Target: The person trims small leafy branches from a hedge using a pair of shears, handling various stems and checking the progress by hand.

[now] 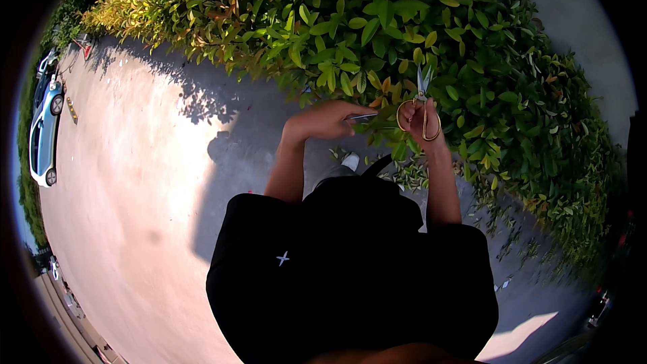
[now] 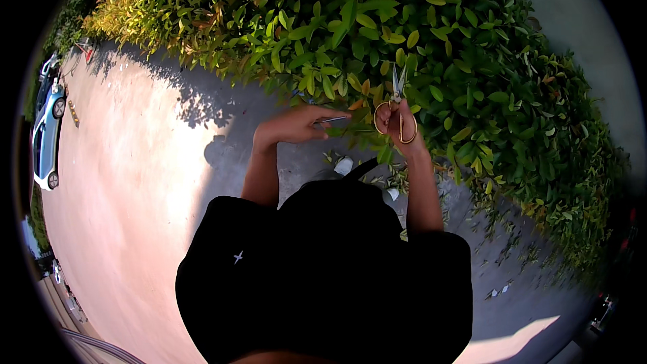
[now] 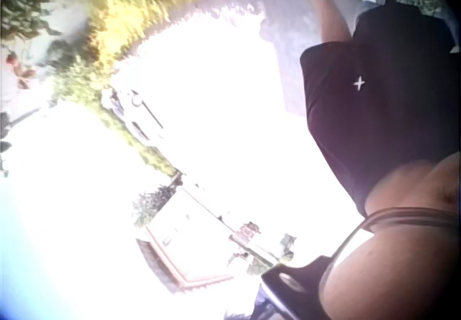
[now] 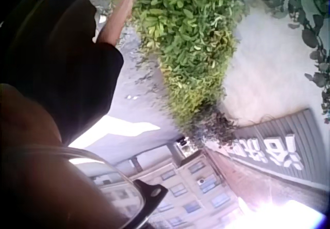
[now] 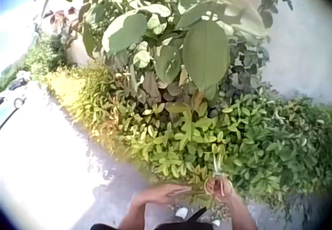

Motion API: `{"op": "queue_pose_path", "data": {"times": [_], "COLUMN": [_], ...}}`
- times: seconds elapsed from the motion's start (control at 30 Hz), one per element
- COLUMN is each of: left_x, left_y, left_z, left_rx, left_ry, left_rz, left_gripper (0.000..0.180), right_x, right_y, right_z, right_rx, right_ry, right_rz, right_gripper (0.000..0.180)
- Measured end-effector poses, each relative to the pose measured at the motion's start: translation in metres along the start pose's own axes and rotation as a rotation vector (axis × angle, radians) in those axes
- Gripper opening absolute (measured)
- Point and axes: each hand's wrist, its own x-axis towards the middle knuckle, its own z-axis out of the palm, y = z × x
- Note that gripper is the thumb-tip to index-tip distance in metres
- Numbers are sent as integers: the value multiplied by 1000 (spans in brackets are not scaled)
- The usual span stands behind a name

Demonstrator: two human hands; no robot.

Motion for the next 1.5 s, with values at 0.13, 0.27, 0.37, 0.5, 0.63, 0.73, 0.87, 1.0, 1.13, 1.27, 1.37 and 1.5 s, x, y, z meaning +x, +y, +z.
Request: {"op": "queue_pose_path", "data": {"times": [0.13, 0.27, 0.37, 0.5, 0.63, 0.73, 0.87, 1.0, 1.13, 1.27, 1.37, 1.5], "left_x": [9, 68, 119, 169, 183, 175, 151, 134, 117, 98, 81, 63], "left_y": [51, 36, 19, 46, 60, 59, 85, 93, 98, 96, 86, 79], "left_z": [-54, -74, -74, -74, -59, -29, 1, 21, 34, 56, 73, 90], "left_rx": [-48, 16, 294, 265, 275, 501, 680, 695, 660, 529, 478, 351], "left_ry": [6, 517, 978, 814, 650, 559, 593, 753, 778, 799, 784, 823], "left_rz": [-390, -454, -161, -259, -224, -89, -223, -242, -156, -175, -92, -64], "left_gripper": [69, 80, 84, 78, 35, 21, 30, 29, 32, 31, 27, 20], "right_x": [-8, -11, -6, -8, -23, -26, -31, -27, -16, 3, 13, 22], "right_y": [-17, -23, -17, -5, 5, 6, 0, -4, -19, -28, -33, -39], "right_z": [-4, 5, 18, 11, 6, -9, -11, -18, -18, -23, -15, 1], "right_rx": [80, 121, 157, 108, 99, 42, 77, 50, -237, -396, -370, -373], "right_ry": [-106, -173, -212, -194, -194, -230, -153, -160, -131, -203, -183, -107], "right_rz": [-91, -110, -101, -10, 50, 58, 104, 149, 246, 294, 300, 284], "right_gripper": [56, 54, 50, 47, 44, 43, 42, 40, 45, 45, 43, 37]}}
